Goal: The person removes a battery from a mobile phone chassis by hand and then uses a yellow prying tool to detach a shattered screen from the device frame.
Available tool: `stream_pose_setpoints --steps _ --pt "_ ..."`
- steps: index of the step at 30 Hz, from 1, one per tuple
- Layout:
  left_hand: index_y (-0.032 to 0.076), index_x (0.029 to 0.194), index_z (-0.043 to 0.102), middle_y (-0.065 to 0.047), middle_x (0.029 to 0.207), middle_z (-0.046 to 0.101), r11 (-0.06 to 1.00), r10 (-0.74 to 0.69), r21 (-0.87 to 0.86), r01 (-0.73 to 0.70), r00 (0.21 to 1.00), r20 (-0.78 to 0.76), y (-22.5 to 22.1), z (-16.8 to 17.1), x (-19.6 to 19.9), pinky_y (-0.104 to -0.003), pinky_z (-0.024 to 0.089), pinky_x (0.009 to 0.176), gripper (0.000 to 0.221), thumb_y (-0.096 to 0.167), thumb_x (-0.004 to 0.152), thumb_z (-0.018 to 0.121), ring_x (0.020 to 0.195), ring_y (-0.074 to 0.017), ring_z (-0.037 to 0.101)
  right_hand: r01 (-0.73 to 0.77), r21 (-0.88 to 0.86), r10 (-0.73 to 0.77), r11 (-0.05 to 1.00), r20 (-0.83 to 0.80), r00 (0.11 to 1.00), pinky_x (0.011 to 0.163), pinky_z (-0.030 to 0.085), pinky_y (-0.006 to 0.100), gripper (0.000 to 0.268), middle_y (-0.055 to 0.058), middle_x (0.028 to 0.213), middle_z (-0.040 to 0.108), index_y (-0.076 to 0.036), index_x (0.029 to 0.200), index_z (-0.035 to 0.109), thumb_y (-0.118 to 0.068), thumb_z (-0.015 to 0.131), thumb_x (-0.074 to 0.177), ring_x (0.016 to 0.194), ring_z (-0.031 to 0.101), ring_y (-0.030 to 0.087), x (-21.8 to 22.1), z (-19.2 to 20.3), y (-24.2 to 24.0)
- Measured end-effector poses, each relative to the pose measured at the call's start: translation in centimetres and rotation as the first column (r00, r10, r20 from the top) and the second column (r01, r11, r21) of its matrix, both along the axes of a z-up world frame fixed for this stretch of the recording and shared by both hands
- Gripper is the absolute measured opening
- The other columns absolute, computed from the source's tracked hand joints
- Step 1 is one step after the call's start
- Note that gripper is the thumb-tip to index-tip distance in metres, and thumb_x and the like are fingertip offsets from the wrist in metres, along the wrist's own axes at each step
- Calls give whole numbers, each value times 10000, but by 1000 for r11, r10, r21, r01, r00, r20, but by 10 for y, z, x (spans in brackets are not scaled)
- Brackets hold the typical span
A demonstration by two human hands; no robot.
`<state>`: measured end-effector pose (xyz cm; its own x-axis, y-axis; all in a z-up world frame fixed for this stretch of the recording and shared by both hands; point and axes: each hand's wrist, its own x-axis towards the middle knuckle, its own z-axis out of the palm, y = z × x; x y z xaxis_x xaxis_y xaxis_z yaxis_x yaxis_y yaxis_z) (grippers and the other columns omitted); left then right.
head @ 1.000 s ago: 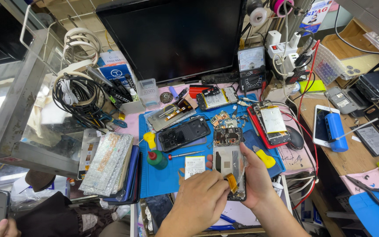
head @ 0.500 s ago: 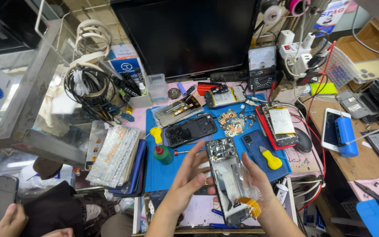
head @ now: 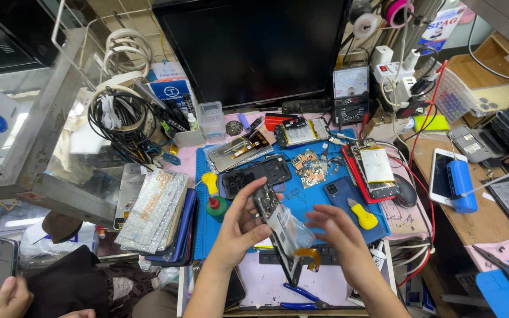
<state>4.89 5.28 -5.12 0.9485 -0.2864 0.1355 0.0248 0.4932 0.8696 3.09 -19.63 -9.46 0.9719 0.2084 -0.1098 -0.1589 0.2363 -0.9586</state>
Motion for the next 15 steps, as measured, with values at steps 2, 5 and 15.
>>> stream_pose_setpoints --steps 2,5,15 --pt "76 1545 406 -154 1372 599 980 84 169 -101 991 107 -4 7 -4 -394 538 1051 914 165 776 891 1212 -210 613 -67 -194 128 979 321 938 1168 373 461 733 171 1527 474 -20 1464 432 -380 732 900 1454 444 290 -8 7 -2" --pt "73 1504 467 -140 1337 621 898 137 386 -212 968 213 -19 23 -18 -369 573 1054 848 138 771 889 1188 -200 648 -249 -229 321 941 366 874 1213 307 482 829 187 1654 307 -40 1473 397 -325 838 833 1533 340 301 -19 7 0" --pt "28 1291 505 -196 1296 535 341 307 733 -588 807 505 -62 77 -54 -469 575 825 782 304 676 901 1089 -380 643 -234 502 256 833 26 966 1161 390 463 1011 202 1464 536 -27 1510 348 -374 898 737 1375 524 325 -25 -43 14"
